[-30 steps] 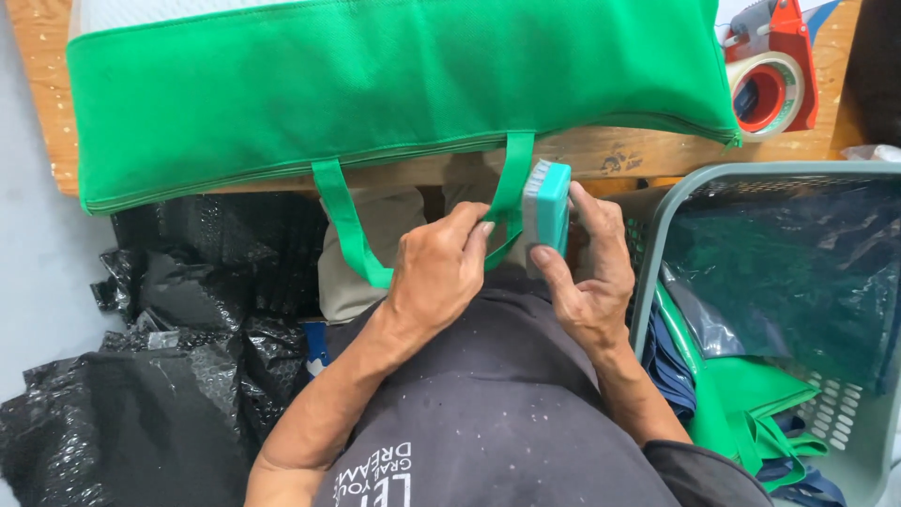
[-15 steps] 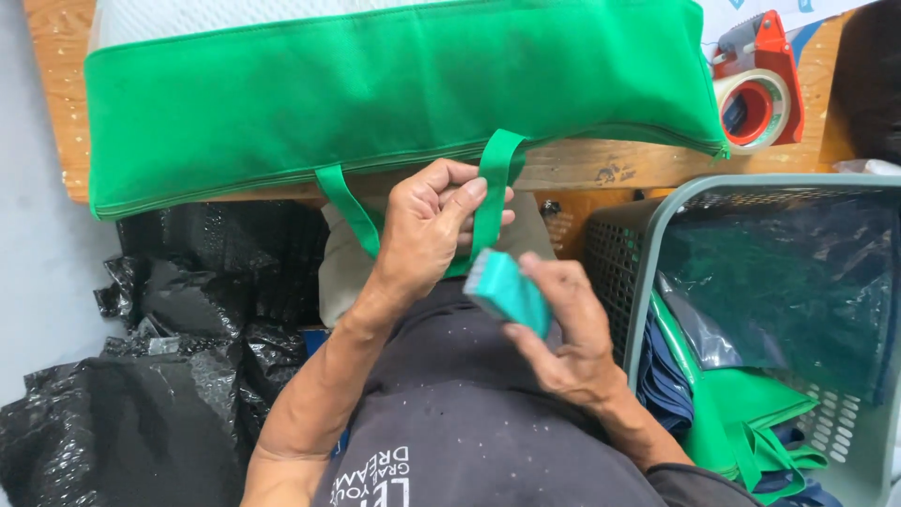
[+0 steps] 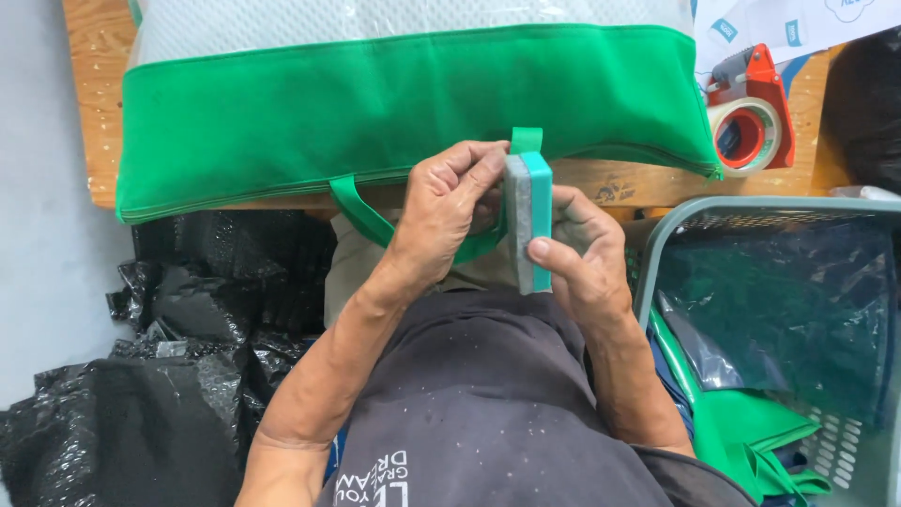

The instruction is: Cleaning the plastic packaging of a pillow using a small cleaning block and flipping it to clean both sides.

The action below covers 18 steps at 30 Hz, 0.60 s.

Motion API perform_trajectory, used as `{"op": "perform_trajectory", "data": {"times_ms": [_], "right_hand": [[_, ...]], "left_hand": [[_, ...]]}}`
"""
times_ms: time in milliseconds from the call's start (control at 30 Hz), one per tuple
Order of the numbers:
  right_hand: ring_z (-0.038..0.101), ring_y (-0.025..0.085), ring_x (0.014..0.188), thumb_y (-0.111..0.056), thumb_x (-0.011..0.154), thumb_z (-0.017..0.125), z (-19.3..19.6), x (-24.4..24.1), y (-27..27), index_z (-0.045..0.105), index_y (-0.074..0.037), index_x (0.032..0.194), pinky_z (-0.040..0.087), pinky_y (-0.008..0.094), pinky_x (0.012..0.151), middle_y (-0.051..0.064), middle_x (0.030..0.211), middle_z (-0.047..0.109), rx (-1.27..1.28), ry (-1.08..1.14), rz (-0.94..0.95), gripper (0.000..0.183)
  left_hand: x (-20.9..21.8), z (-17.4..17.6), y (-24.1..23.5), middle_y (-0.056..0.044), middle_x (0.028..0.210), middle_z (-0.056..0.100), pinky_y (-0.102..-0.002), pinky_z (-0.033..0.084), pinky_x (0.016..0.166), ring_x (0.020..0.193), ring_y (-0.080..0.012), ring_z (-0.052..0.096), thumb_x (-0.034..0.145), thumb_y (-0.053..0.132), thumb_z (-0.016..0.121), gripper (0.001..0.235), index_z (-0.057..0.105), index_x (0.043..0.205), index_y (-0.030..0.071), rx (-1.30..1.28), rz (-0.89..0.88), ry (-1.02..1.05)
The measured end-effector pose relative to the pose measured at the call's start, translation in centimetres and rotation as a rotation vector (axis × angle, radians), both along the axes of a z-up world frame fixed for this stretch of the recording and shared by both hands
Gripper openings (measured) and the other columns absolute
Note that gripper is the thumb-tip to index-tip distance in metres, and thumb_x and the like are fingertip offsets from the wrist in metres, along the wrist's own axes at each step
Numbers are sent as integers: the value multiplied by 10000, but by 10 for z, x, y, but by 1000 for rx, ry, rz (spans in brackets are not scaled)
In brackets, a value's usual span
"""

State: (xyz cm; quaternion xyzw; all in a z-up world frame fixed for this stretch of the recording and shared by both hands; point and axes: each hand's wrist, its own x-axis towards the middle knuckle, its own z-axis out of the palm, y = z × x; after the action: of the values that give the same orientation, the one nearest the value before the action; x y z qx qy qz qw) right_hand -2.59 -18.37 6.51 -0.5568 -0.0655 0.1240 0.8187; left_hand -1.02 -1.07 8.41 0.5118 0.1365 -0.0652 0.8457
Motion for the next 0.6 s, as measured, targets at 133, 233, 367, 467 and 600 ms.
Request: {"op": "perform_trajectory", "data": {"times_ms": [133,233,367,467,600], "right_hand": [[662,160,904,-157,882,725,13,17,6,562,98,1299,564,317,761,191,995,675,-31,-51,-24,516],[663,178,904,-135,898,708,22,27,7,550,95,1316,570,338,797,214,1014,692,-89,-70,47,502],[649,153,936,-139,918,702,40,30,7,533,55,1367,569,338,824,200,1098,711,-169,-97,116,517],[681,208,983,-107,877,759,45,29,-1,578,53,1345,589,343,831,149,1152,659,-341,-172,95,527],[612,308,990,-161,982,725,49,25,-3,536,15,1472,529,421,807,193,1186,559,-786,-571,-67,554]], "left_hand": [[-17,16,16,-155,1127,767,-391,629,870,1041,-175,711,992,364,670,431,686,1297,59,198,-105,-7],[-25,-11,17,-152,1131,764,-404,625,870,1054,-176,700,959,265,729,456,647,1360,64,212,-175,10],[-15,-8,8,-58,991,762,-331,634,807,917,-72,648,988,110,657,326,675,1304,35,212,-118,1],[-10,-2,3,-108,881,789,-322,665,719,815,-113,726,962,89,660,238,742,1184,62,229,-134,-19],[-8,-16,-2,-57,823,743,-353,665,722,785,-79,701,946,77,680,204,746,1134,30,56,-59,34]]}}
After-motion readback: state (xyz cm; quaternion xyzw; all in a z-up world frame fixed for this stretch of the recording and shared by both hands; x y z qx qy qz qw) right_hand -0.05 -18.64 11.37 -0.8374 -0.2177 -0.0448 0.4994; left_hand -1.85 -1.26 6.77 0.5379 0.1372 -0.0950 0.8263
